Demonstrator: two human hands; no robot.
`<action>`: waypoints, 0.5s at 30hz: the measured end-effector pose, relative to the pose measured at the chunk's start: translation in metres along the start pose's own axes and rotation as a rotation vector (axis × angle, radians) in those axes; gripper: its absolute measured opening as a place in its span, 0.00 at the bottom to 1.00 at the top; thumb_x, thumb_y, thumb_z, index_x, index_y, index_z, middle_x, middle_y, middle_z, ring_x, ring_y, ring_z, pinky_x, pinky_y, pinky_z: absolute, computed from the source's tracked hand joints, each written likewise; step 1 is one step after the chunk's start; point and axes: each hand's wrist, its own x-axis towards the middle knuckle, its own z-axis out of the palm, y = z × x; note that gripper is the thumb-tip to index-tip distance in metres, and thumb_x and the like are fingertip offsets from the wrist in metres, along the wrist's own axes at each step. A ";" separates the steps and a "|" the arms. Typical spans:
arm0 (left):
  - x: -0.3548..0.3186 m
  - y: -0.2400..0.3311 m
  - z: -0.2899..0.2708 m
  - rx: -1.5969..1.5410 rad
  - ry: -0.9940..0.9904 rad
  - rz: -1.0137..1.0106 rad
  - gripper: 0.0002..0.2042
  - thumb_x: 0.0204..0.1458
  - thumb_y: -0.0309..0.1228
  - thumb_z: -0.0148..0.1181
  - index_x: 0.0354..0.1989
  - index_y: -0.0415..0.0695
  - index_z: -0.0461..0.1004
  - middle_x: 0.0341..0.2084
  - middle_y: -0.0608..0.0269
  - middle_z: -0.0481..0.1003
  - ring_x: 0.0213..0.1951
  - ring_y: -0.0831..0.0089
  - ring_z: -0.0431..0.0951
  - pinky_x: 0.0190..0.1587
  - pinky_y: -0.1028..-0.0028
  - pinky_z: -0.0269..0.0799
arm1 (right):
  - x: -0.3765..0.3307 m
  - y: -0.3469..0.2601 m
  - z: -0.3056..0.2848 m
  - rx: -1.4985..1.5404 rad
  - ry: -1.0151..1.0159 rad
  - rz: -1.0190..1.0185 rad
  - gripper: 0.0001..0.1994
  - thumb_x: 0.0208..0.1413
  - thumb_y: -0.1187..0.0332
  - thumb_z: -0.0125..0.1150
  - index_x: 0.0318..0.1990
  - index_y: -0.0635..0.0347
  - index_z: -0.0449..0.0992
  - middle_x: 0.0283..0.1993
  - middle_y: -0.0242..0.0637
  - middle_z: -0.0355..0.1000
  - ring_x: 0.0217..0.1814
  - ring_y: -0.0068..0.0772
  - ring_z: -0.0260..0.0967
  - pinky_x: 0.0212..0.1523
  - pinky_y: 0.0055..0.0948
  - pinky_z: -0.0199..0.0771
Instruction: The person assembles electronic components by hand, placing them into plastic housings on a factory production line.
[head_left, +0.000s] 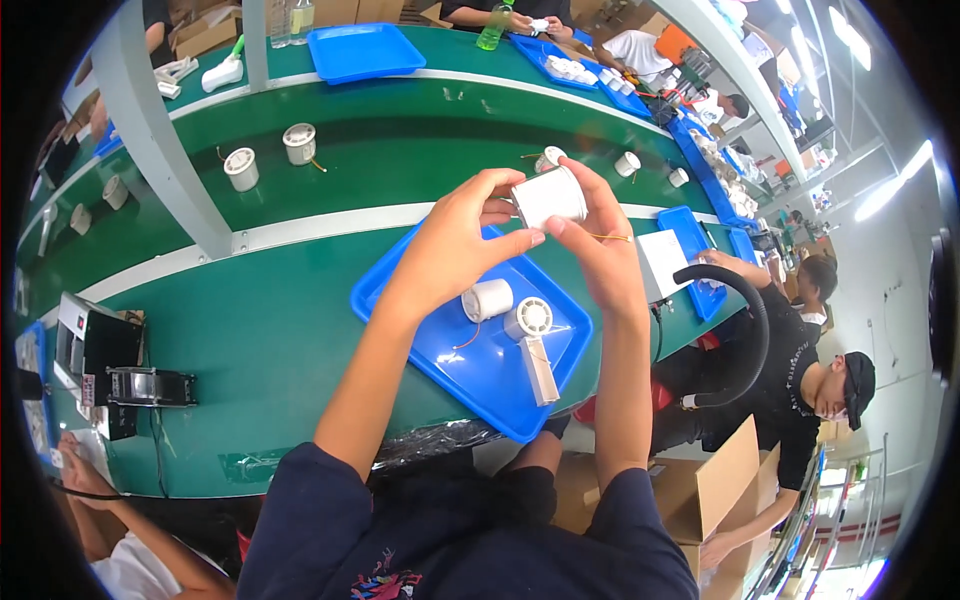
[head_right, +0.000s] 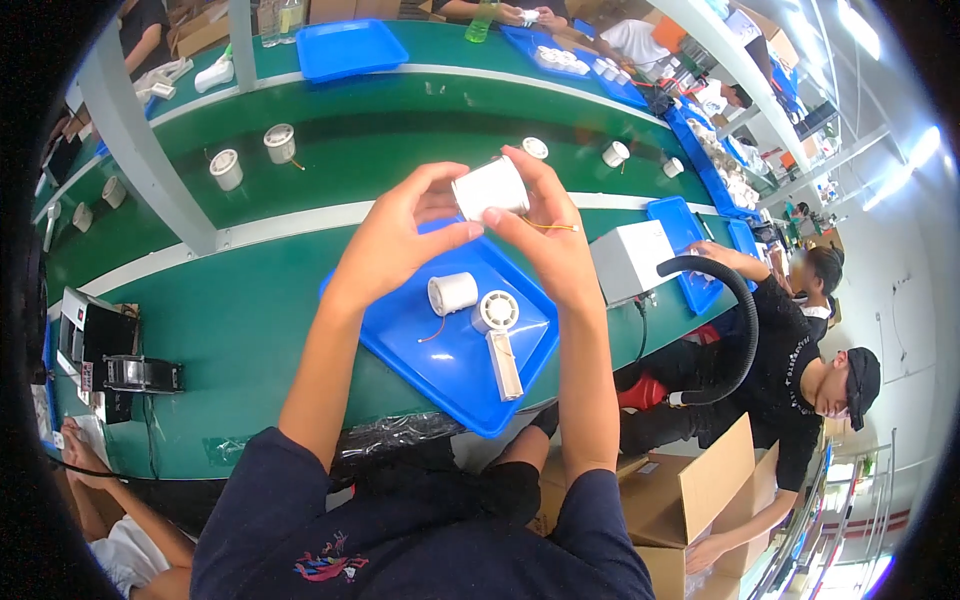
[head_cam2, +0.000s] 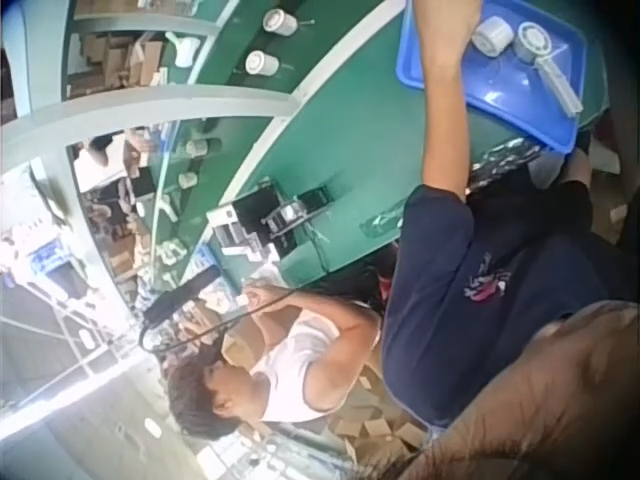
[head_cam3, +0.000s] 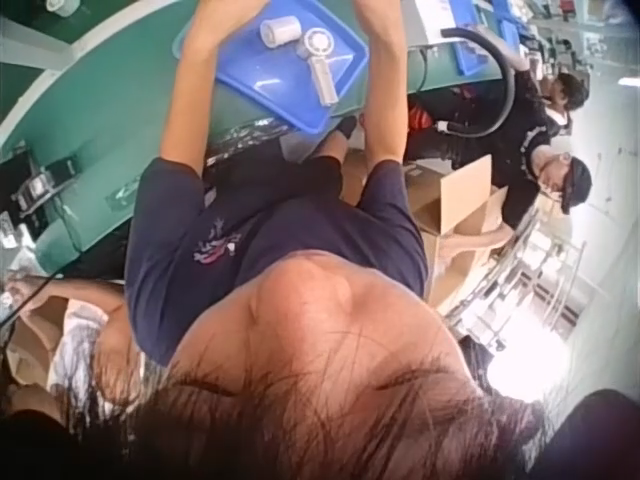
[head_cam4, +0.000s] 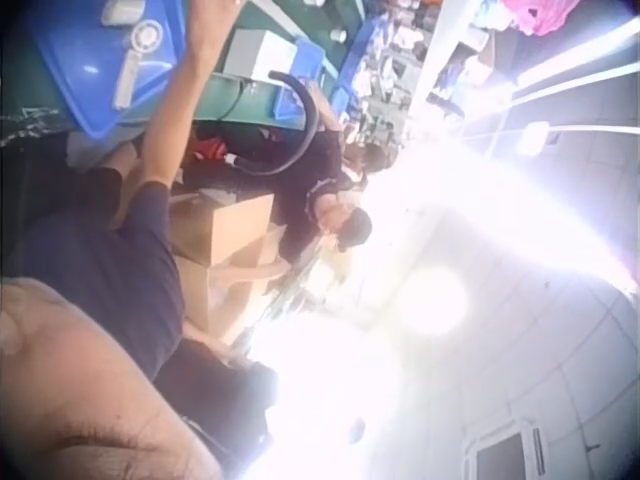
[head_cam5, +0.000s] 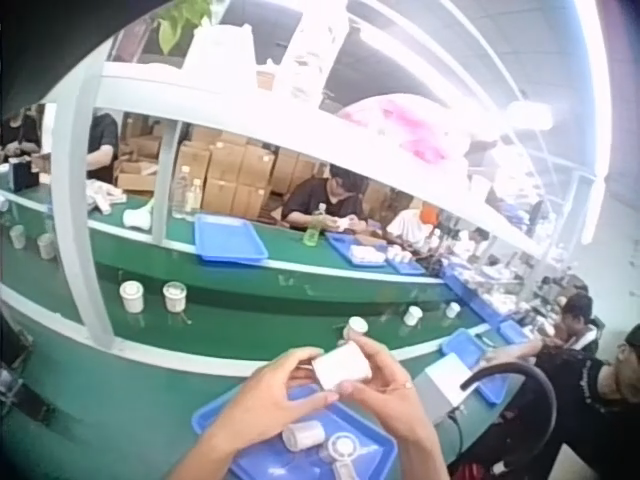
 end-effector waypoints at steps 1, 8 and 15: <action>0.001 0.000 0.001 -0.005 0.000 0.027 0.30 0.49 0.28 0.70 0.60 0.36 0.65 0.52 0.51 0.73 0.55 0.62 0.74 0.58 0.65 0.71 | 0.000 0.000 -0.002 0.012 -0.007 -0.004 0.30 0.54 0.76 0.65 0.65 0.61 0.63 0.61 0.37 0.64 0.62 0.30 0.65 0.60 0.30 0.67; 0.001 0.004 0.009 0.116 0.097 0.147 0.28 0.46 0.23 0.70 0.57 0.39 0.67 0.54 0.53 0.71 0.56 0.61 0.74 0.60 0.65 0.69 | -0.007 -0.002 -0.015 0.077 -0.003 0.088 0.32 0.55 0.69 0.66 0.66 0.62 0.62 0.64 0.42 0.64 0.62 0.33 0.65 0.60 0.31 0.68; 0.003 0.001 0.001 0.422 0.108 0.368 0.27 0.44 0.19 0.66 0.56 0.45 0.69 0.54 0.53 0.69 0.58 0.55 0.70 0.60 0.65 0.67 | 0.002 -0.011 -0.017 0.007 0.013 0.147 0.31 0.56 0.64 0.67 0.65 0.65 0.63 0.61 0.43 0.65 0.57 0.31 0.69 0.55 0.31 0.72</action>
